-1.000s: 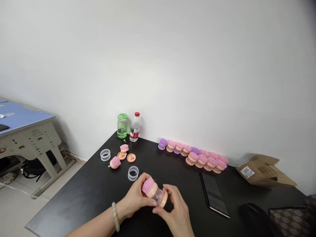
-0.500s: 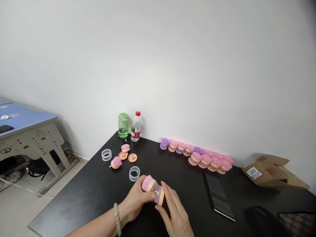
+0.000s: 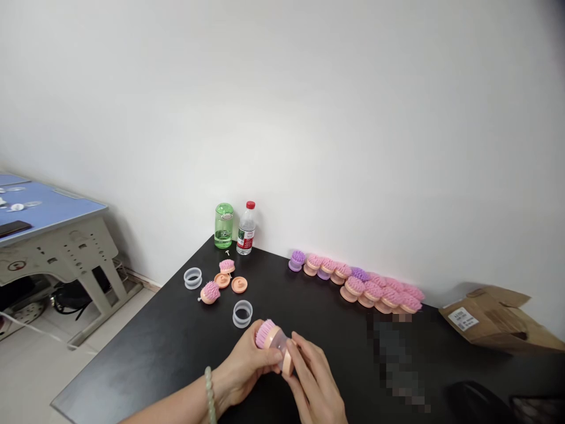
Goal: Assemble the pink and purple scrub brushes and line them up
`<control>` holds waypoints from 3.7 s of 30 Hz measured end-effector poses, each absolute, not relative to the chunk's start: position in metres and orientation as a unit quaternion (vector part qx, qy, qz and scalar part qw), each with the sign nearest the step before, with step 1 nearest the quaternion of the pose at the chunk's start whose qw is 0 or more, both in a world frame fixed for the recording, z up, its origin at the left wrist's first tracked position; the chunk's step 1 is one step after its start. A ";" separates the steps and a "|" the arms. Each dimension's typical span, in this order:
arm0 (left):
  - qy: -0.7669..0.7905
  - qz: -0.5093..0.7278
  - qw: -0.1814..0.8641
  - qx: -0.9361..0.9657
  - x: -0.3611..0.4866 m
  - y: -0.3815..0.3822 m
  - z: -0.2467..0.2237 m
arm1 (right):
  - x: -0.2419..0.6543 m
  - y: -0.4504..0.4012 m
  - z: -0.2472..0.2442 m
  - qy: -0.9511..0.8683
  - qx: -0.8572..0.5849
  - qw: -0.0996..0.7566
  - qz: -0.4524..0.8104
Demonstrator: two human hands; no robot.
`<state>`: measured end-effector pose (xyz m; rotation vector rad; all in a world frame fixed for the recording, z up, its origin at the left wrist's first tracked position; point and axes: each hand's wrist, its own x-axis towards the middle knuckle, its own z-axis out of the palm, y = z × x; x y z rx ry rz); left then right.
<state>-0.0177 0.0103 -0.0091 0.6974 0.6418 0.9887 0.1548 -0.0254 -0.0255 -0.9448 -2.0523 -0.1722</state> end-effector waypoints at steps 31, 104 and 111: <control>0.283 0.457 0.733 0.417 -0.022 0.009 0.000 | 0.159 -0.027 -0.029 -0.795 -0.449 0.407 0.015; 0.285 0.431 0.727 0.452 -0.025 0.011 -0.005 | 0.161 -0.026 -0.016 -0.788 -0.401 0.463 0.059; 0.319 0.435 0.698 0.472 -0.022 0.008 -0.005 | 0.159 -0.028 -0.021 -0.737 -0.443 0.502 0.098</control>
